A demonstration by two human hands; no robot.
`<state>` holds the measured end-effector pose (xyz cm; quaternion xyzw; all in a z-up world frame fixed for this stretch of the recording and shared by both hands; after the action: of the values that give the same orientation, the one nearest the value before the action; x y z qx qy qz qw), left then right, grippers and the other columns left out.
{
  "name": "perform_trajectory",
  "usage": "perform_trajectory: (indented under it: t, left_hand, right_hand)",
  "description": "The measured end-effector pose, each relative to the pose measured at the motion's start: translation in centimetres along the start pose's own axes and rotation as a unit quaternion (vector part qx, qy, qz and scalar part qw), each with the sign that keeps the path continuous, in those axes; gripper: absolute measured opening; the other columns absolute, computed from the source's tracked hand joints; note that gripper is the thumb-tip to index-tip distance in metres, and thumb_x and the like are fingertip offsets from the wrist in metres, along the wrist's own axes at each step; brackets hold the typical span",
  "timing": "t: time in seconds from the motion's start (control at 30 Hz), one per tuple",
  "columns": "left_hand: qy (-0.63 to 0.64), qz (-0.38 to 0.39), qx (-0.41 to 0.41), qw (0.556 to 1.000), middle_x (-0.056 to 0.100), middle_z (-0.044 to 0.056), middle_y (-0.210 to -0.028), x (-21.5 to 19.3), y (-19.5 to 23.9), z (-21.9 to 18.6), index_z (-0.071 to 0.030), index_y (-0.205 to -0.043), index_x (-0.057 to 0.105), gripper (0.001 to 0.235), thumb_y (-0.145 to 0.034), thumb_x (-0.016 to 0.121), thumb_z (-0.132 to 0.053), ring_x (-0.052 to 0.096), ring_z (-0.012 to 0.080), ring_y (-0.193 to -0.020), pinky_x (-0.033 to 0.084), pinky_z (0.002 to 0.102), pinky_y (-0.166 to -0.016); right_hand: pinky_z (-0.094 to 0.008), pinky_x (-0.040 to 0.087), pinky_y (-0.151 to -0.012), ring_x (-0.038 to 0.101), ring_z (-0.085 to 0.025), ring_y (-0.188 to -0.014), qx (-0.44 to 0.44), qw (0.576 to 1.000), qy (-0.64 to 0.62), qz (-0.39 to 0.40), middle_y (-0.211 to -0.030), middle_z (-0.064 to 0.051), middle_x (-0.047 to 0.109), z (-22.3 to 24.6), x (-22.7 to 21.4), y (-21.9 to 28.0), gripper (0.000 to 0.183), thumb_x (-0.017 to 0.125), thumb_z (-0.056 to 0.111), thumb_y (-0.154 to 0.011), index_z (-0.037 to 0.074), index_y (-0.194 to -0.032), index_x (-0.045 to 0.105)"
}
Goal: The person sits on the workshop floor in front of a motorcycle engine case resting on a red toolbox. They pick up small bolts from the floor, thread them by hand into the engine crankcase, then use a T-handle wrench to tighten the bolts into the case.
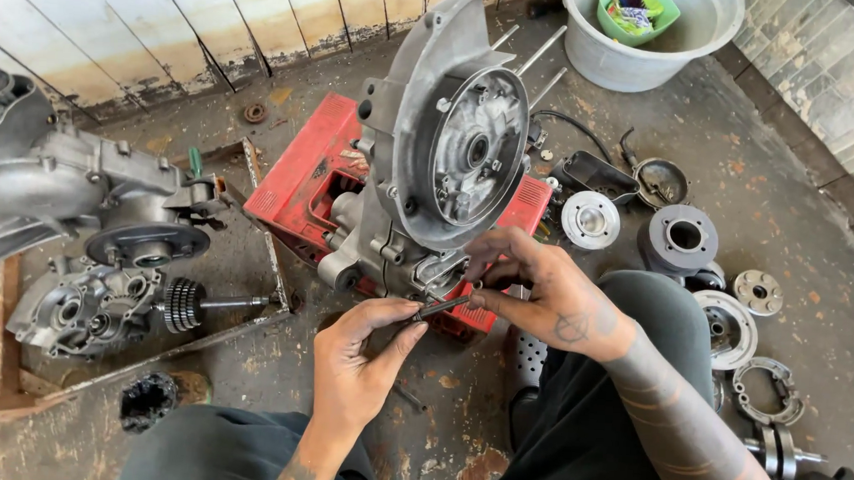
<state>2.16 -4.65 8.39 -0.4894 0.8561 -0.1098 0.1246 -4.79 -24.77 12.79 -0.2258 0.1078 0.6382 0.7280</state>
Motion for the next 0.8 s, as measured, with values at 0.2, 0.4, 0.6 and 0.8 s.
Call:
perform_trajectory:
  t: [0.2,0.4,0.6,0.8]
  left_hand:
    - [-0.017,0.010,0.011,1.000,0.079,0.006,-0.099,-0.3,-0.1,-0.4,0.000,-0.099,0.075,0.022,-0.077,0.081,0.002,0.072,0.0139,-0.080,0.057,0.025,-0.075]
    - [-0.017,0.005,-0.005,1.000,0.080,0.006,-0.093,-0.7,0.0,-0.4,0.000,-0.098,0.076,0.021,-0.078,0.081,0.001,0.070,0.0115,-0.074,0.055,0.023,-0.069]
    - [-0.020,0.003,-0.002,1.000,0.080,0.006,-0.095,-1.1,-0.1,-0.5,0.000,-0.097,0.076,0.020,-0.077,0.081,0.001,0.072,0.0124,-0.078,0.057,0.024,-0.073]
    - [-0.049,0.002,0.004,0.999,0.081,0.005,-0.096,-1.2,-0.2,-1.0,-0.001,-0.096,0.077,0.021,-0.076,0.082,-0.001,0.070,0.0117,-0.075,0.055,0.023,-0.068]
  right_hand:
    - [-0.029,0.061,-0.080,0.076,-0.015,-0.088,-0.058,0.997,0.032,0.031,-0.100,-0.006,0.078,0.4,0.9,0.1,0.051,0.078,0.001,-0.080,0.002,-0.127,0.061]
    - [-0.029,0.060,-0.081,0.076,-0.016,-0.089,-0.088,0.995,0.043,0.010,-0.102,-0.006,0.077,1.2,1.0,0.2,0.052,0.079,-0.003,-0.077,0.002,-0.126,0.060]
    - [-0.029,0.061,-0.082,0.078,-0.018,-0.094,-0.107,0.992,0.067,0.008,-0.107,-0.007,0.078,0.9,1.3,0.2,0.047,0.078,-0.002,-0.078,0.003,-0.123,0.062]
    - [-0.029,0.061,-0.080,0.079,-0.018,-0.091,-0.143,0.987,0.076,-0.012,-0.106,-0.006,0.079,1.8,1.1,0.2,0.040,0.077,-0.003,-0.080,0.002,-0.118,0.065]
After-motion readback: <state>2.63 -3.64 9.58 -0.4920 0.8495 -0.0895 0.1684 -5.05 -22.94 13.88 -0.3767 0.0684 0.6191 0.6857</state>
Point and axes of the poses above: each hand's wrist, its own y-axis away from the middle knuckle, its own x-axis out of the palm, z = x × y, the point moved 6 cm from there along -y, towards the middle knuckle
